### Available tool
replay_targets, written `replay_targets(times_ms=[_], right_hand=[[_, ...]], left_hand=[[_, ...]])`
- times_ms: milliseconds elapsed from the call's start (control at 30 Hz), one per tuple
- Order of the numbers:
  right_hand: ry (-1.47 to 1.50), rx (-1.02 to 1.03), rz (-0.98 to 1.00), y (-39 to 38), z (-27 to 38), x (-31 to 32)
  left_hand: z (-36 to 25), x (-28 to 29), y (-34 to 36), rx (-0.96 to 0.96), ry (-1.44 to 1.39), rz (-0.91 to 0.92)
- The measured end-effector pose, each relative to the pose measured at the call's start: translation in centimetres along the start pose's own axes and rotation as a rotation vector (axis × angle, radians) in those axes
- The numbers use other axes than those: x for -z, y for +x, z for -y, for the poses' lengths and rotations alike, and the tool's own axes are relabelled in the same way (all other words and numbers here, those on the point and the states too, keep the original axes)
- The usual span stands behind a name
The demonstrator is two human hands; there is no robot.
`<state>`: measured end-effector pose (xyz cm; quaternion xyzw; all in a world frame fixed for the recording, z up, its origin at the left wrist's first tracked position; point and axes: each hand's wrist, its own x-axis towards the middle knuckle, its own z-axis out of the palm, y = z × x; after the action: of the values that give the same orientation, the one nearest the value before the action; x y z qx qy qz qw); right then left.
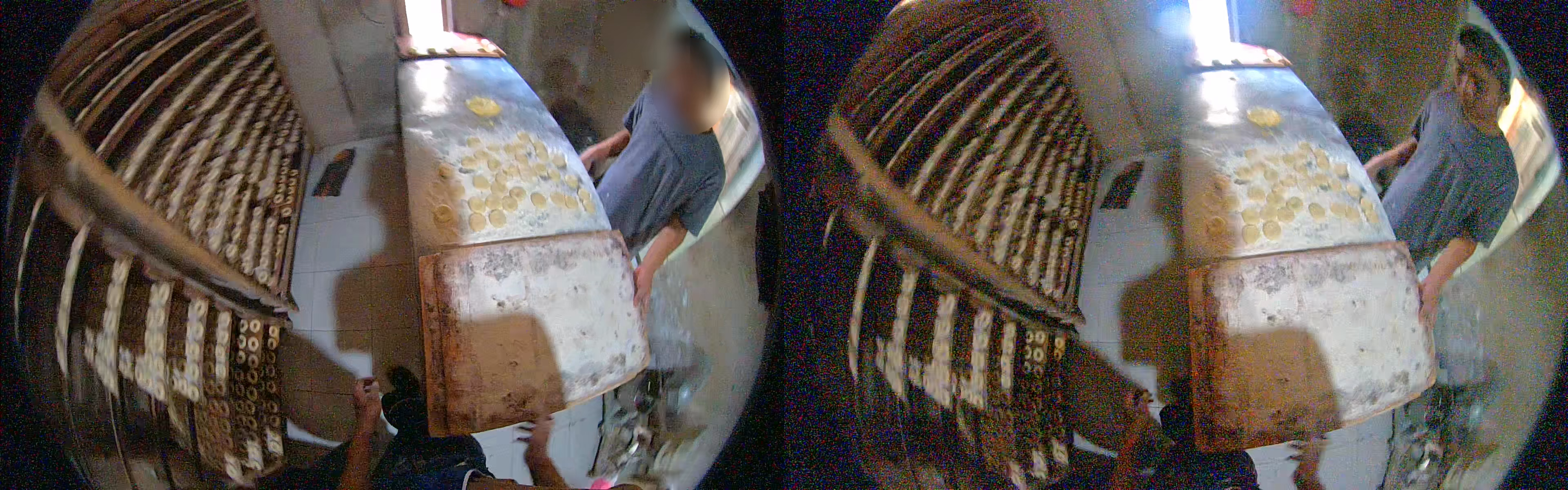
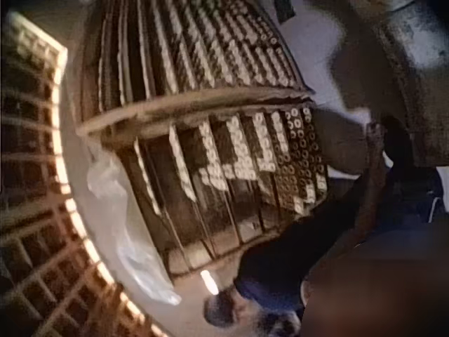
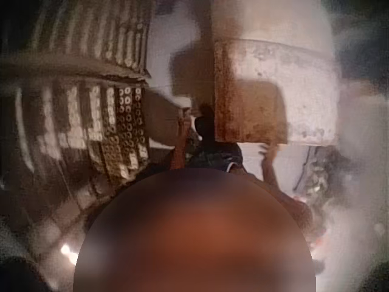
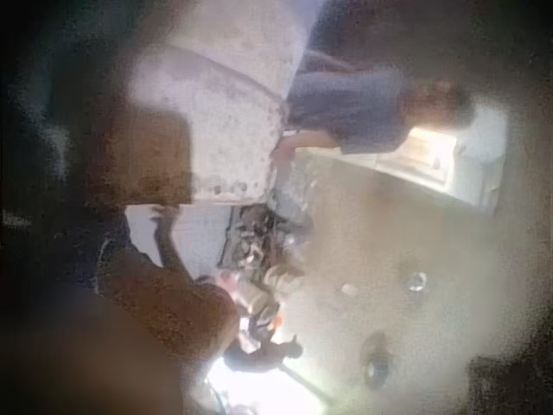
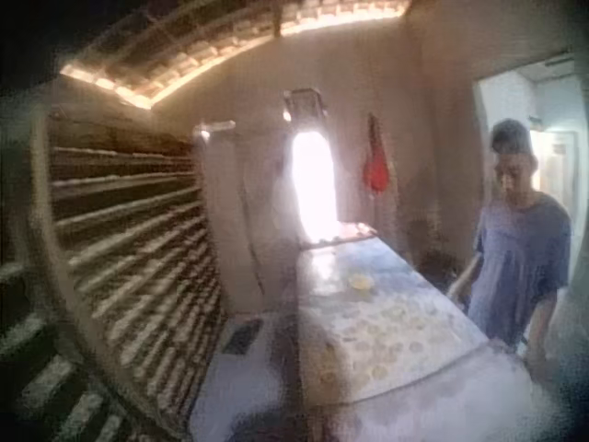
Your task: The person shapes small dough pieces into ring forms by hand and places them on a wooden board. They repeat this process continuously while coworkers also shape dough nearby.
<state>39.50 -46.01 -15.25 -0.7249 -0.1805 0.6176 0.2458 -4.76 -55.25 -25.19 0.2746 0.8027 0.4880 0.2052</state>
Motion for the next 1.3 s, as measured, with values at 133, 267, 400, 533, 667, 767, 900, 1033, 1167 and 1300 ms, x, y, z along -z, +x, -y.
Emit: replay_targets(times_ms=[133,267,400,533,667,767,900,1033,1167,1300], right_hand=[[0.525,0.191,-0.618,3.8,1.3,0.9],[-0.524,0.777,-1.296,3.2,4.8,-2.4],[-0.765,0.873,-1.488,-1.2,11.5,-7.4],[-0.506,0.989,-0.786,-0.3,25.1,-27.4],[-0.888,1.031,-0.773,5.6,34.3,-41.3],[-0.967,1.001,-0.862,8.6,36.9,-45.9],[-0.645,1.18,-0.809,9.6,37.9,-48.9],[-0.033,0.796,-0.446,7.8,40.2,-50.3],[0.377,0.794,-0.417,3.5,43.8,-53.0],[0.291,0.717,-0.624,2.2,46.0,-56.1]], left_hand=[[-16.7,-3.5,9.5,0.066,-0.014,0.384],[-22.0,-4.9,14.1,-0.037,0.188,0.797],[-22.7,-1.3,17.3,-0.005,0.156,1.046],[-15.8,1.6,25.8,0.043,0.21,1.114],[-20.7,2.4,36.8,-0.051,0.313,1.066],[-22.4,-0.9,43.5,-0.184,0.225,1.117],[-28.0,-8.4,49.1,-0.356,-0.114,1.237],[-35.6,-17.0,51.2,-0.47,-0.226,1.189],[-42.8,-20.1,53.2,-0.367,-0.23,1.501],[-44.5,-21.3,55.4,-0.272,-0.154,1.666]])
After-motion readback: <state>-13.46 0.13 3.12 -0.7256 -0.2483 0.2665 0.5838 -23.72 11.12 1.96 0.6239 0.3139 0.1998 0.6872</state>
